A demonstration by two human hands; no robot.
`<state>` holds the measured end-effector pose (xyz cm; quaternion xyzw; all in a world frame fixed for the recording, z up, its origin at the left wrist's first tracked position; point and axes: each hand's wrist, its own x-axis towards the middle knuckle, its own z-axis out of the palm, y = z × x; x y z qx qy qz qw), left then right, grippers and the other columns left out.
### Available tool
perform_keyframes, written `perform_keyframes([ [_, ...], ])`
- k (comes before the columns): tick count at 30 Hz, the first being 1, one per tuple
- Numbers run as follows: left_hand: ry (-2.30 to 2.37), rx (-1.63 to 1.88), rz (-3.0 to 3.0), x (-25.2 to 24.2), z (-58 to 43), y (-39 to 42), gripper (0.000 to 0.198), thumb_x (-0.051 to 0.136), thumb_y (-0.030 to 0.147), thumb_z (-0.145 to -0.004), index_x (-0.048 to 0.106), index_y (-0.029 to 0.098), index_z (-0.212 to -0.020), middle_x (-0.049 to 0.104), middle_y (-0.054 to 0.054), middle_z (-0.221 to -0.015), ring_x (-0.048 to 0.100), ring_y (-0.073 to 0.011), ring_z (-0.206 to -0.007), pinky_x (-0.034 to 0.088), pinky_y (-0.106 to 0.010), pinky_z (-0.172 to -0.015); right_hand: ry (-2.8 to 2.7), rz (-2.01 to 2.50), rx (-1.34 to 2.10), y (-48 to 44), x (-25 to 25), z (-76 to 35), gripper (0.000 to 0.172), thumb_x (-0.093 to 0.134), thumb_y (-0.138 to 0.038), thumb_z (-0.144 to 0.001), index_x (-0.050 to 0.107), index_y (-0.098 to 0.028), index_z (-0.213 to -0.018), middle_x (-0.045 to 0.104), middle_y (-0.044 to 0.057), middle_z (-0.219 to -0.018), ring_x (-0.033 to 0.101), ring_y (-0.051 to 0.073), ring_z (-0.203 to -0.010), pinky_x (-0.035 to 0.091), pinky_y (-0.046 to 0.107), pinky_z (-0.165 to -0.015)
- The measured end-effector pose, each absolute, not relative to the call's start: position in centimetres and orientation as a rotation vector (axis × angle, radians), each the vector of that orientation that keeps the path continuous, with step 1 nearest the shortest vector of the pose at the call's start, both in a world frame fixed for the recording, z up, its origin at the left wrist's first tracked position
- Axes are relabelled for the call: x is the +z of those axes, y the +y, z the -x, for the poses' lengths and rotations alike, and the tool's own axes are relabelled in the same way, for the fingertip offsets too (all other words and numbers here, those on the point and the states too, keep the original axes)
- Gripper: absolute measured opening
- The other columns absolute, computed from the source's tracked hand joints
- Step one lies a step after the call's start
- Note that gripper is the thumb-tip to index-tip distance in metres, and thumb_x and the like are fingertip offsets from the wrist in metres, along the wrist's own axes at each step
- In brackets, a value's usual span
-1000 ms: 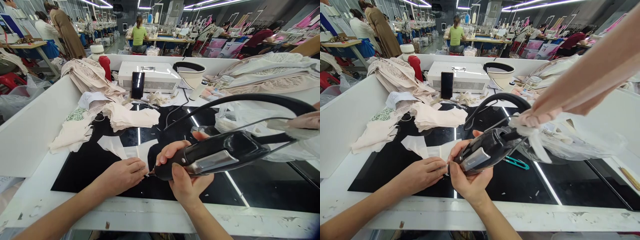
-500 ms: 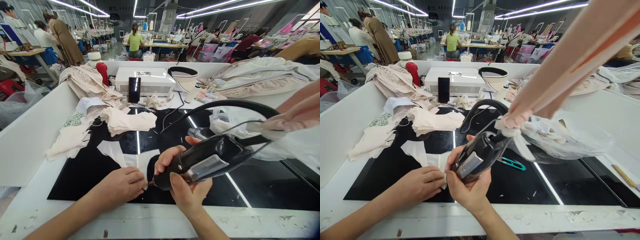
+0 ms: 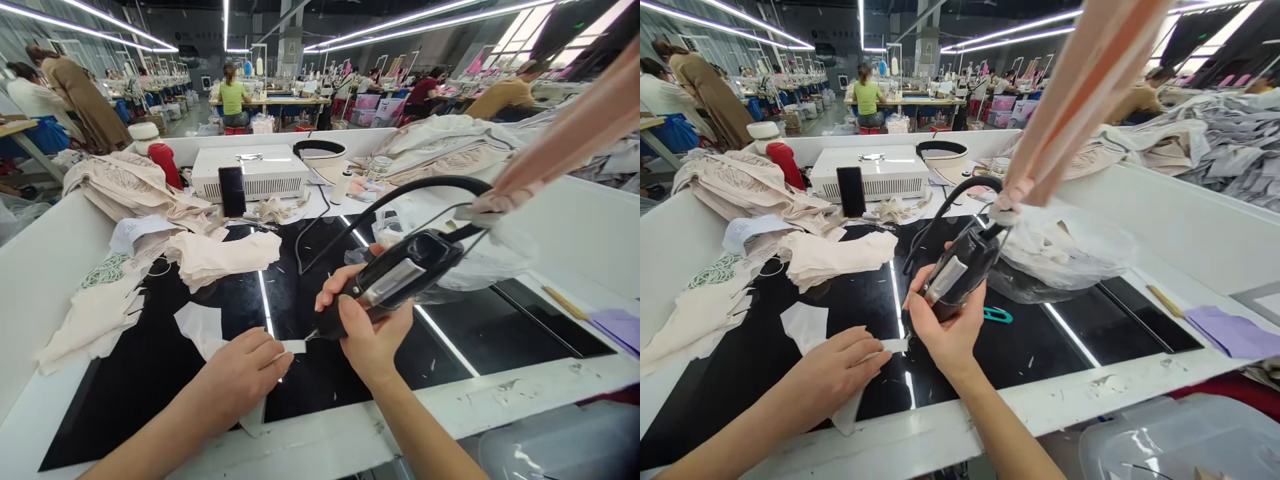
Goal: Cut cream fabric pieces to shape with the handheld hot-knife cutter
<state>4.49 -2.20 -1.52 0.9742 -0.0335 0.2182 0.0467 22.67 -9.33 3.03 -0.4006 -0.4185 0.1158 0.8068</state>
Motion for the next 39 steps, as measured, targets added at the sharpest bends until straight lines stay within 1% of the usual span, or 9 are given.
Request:
perform_keyframes([
  [4, -0.061, 0.676, -2.999, -2.5, -6.1, -2.0, 0.023, 0.049, 0.010, -0.102, 0.061, 0.010, -0.121, 0.067, -0.010, -0.102, 0.065, -0.0235, -0.090, 0.060, -0.047, -0.091, -0.892, 0.903, 0.232, -9.4, 3.1, -22.4, 0.045, 0.077, -0.027, -0.085, 0.051, -0.029, -0.122, 0.065, -0.005, -0.080, 0.059, 0.011, -0.055, 0.054, 0.026, -0.049],
  [7, -0.033, 0.638, -2.998, -3.1, -6.3, -2.0, 0.022, 0.048, 0.012, -0.103, 0.061, 0.010, -0.120, 0.065, -0.010, -0.100, 0.064, -0.0234, -0.088, 0.061, -0.046, -0.089, -0.878, 0.920, 0.231, -9.6, 3.2, -22.4, 0.046, 0.075, -0.021, -0.082, 0.049, -0.029, -0.119, 0.065, -0.006, -0.080, 0.059, 0.010, -0.054, 0.054, 0.025, -0.049],
  [9, -0.026, 0.637, -2.988, -3.4, -6.1, -2.1, 0.021, 0.048, 0.012, -0.103, 0.062, 0.009, -0.119, 0.065, -0.009, -0.099, 0.064, -0.0232, -0.087, 0.061, -0.045, -0.088, -0.870, 0.919, 0.236, -9.7, 3.2, -22.3, 0.046, 0.073, -0.016, -0.081, 0.047, -0.030, -0.117, 0.065, -0.007, -0.080, 0.060, 0.010, -0.055, 0.054, 0.025, -0.050],
  [12, -0.014, 0.638, -2.987, -3.6, -5.6, -2.3, 0.022, 0.049, 0.008, -0.101, 0.061, 0.009, -0.119, 0.066, -0.010, -0.104, 0.065, -0.0239, -0.091, 0.060, -0.046, -0.090, -0.869, 0.920, 0.249, -9.7, 3.1, -22.3, 0.044, 0.071, -0.013, -0.080, 0.046, -0.030, -0.113, 0.065, -0.007, -0.079, 0.060, 0.011, -0.055, 0.055, 0.026, -0.049],
  [16, -0.011, 0.631, -2.985, -3.7, -5.3, -2.3, 0.025, 0.050, 0.005, -0.099, 0.060, 0.009, -0.121, 0.066, -0.011, -0.107, 0.066, -0.0249, -0.095, 0.060, -0.047, -0.092, -0.865, 0.910, 0.260, -9.6, 3.2, -22.2, 0.041, 0.073, -0.017, -0.080, 0.046, -0.030, -0.110, 0.064, -0.007, -0.079, 0.058, 0.011, -0.054, 0.054, 0.026, -0.048],
  [24, 0.004, 0.684, -2.972, -3.6, -5.6, -2.4, 0.022, 0.045, 0.011, -0.104, 0.061, 0.011, -0.120, 0.067, -0.010, -0.104, 0.067, -0.0232, -0.092, 0.061, -0.045, -0.091, -0.878, 0.878, 0.296, -9.8, 3.0, -21.8, 0.044, 0.076, -0.032, -0.085, 0.048, -0.029, -0.120, 0.063, -0.005, -0.081, 0.057, 0.011, -0.055, 0.053, 0.027, -0.049],
  [28, 0.007, 0.701, -2.970, -3.4, -5.7, -2.5, 0.022, 0.045, 0.012, -0.104, 0.061, 0.011, -0.119, 0.068, -0.010, -0.101, 0.067, -0.0229, -0.092, 0.061, -0.044, -0.090, -0.884, 0.873, 0.294, -9.9, 2.8, -21.9, 0.043, 0.076, -0.032, -0.087, 0.050, -0.030, -0.121, 0.064, -0.005, -0.082, 0.058, 0.011, -0.056, 0.053, 0.026, -0.048],
  [35, 0.022, 0.665, -2.930, -3.4, -5.5, -2.5, 0.021, 0.049, 0.011, -0.102, 0.061, 0.010, -0.119, 0.067, -0.010, -0.103, 0.067, -0.0234, -0.092, 0.060, -0.047, -0.094, -0.906, 0.848, 0.287, -9.8, 2.6, -22.0, 0.043, 0.076, -0.030, -0.088, 0.052, -0.030, -0.124, 0.064, -0.004, -0.083, 0.059, 0.011, -0.057, 0.054, 0.026, -0.049],
  [39, 0.015, 0.697, -2.928, -3.3, -5.6, -2.6, 0.021, 0.048, 0.010, -0.102, 0.062, 0.010, -0.117, 0.068, -0.010, -0.101, 0.067, -0.0239, -0.092, 0.062, -0.045, -0.090, -0.904, 0.832, 0.278, -9.8, 2.7, -22.1, 0.044, 0.078, -0.031, -0.088, 0.053, -0.031, -0.125, 0.064, -0.004, -0.083, 0.059, 0.010, -0.056, 0.053, 0.026, -0.048],
])
